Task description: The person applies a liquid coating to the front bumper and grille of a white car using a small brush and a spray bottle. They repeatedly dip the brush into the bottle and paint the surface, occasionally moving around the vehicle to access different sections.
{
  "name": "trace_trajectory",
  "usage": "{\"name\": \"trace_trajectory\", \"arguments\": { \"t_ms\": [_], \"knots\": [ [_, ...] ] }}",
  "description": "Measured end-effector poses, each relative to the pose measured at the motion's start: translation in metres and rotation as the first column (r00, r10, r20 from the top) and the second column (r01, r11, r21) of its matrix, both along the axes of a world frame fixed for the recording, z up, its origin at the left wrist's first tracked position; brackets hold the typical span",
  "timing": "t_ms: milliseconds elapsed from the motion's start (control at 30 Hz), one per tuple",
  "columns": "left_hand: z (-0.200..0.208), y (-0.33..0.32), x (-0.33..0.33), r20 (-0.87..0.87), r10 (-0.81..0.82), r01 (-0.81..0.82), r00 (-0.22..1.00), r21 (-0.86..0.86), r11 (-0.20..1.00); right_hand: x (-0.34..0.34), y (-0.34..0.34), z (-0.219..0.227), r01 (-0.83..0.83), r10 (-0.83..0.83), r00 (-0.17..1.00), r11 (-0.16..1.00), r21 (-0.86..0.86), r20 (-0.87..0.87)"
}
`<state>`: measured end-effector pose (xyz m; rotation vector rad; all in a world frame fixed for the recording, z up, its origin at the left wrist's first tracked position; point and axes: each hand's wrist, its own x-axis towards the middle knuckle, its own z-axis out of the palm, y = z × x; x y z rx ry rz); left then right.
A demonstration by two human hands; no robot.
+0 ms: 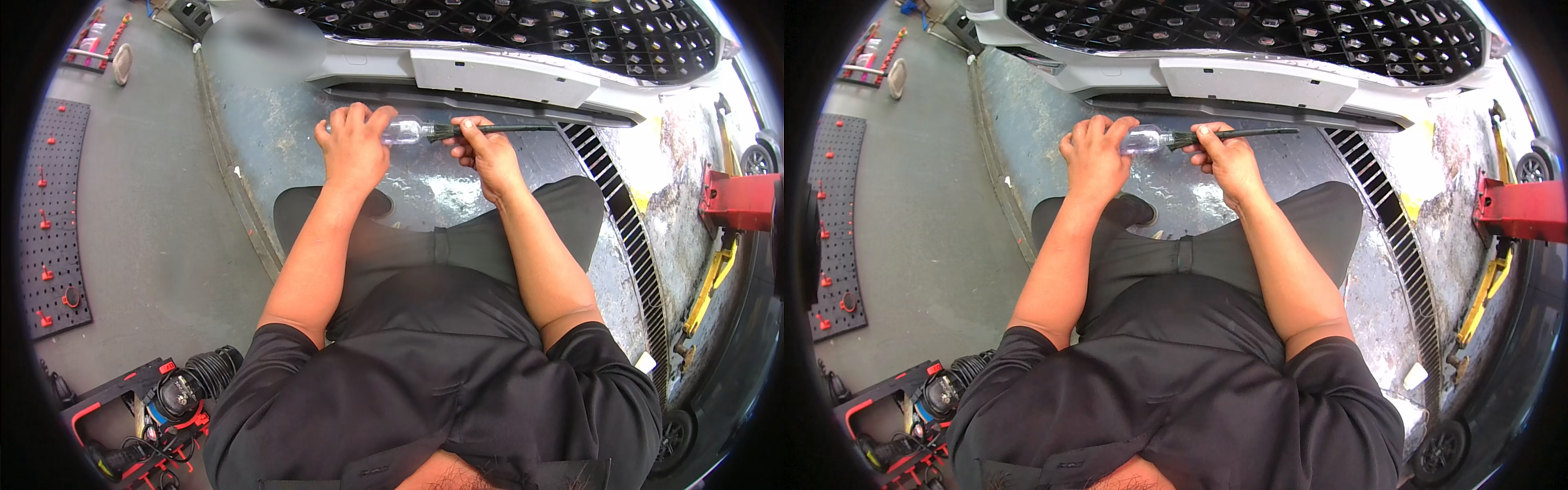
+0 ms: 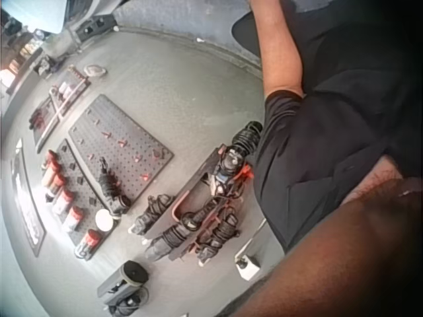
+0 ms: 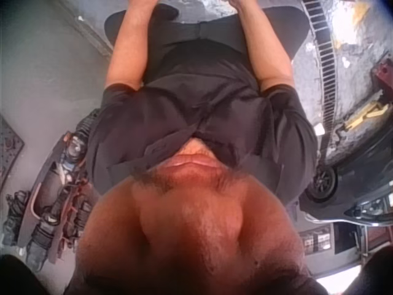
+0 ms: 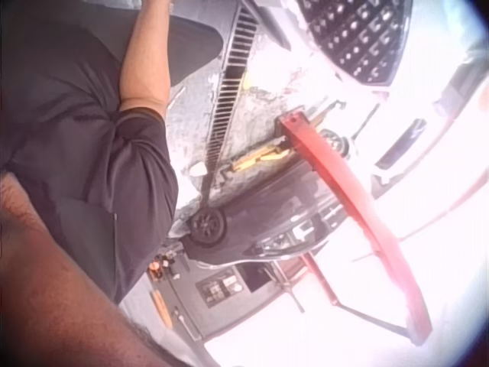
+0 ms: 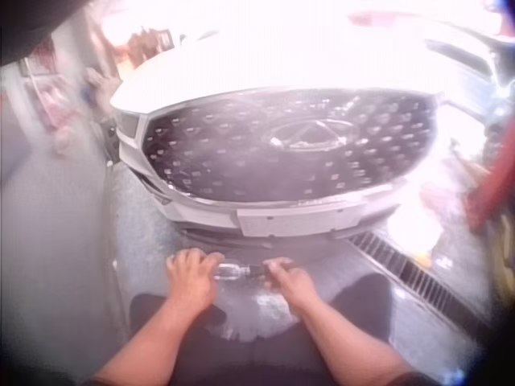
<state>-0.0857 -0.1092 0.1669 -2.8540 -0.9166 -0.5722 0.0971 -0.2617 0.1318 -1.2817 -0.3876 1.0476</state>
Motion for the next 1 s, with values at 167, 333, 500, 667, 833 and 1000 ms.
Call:
{"name": "trace_trajectory", "arguments": {
  "t_ms": [167,333,500,667,833,1000],
  "knots": [
    [-0.004,0.002,-0.001,-0.012,0.012,-0.012,1.000,0.003,1.000,0.000,0.001,-0.002,-0.002,0.002,1.000,1.000,0.001,-0.012],
    [-0.003,0.002,0.001,-0.027,0.019,-0.019,0.999,0.015,1.000,0.001,0.001,-0.005,-0.017,0.017,1.000,1.000,-0.007,-0.015],
    [-0.002,0.001,0.001,-0.041,0.027,-0.026,0.999,0.028,0.999,0.001,0.000,-0.005,-0.029,0.029,0.999,0.999,-0.018,-0.015],
    [-0.002,0.001,0.003,-0.052,0.031,-0.030,0.998,0.016,0.999,0.002,0.000,-0.003,0.003,-0.003,0.999,1.000,-0.001,-0.039],
    [-0.006,0.002,0.004,-0.015,0.054,-0.056,0.998,-0.257,0.965,0.005,0.001,0.000,0.021,-0.020,0.998,1.000,0.010,-0.067],
    [-0.034,0.016,-0.011,0.098,0.132,-0.042,0.986,-0.627,0.778,0.006,0.005,-0.007,0.032,-0.024,0.990,0.998,-0.058,0.138]
  ]
}}
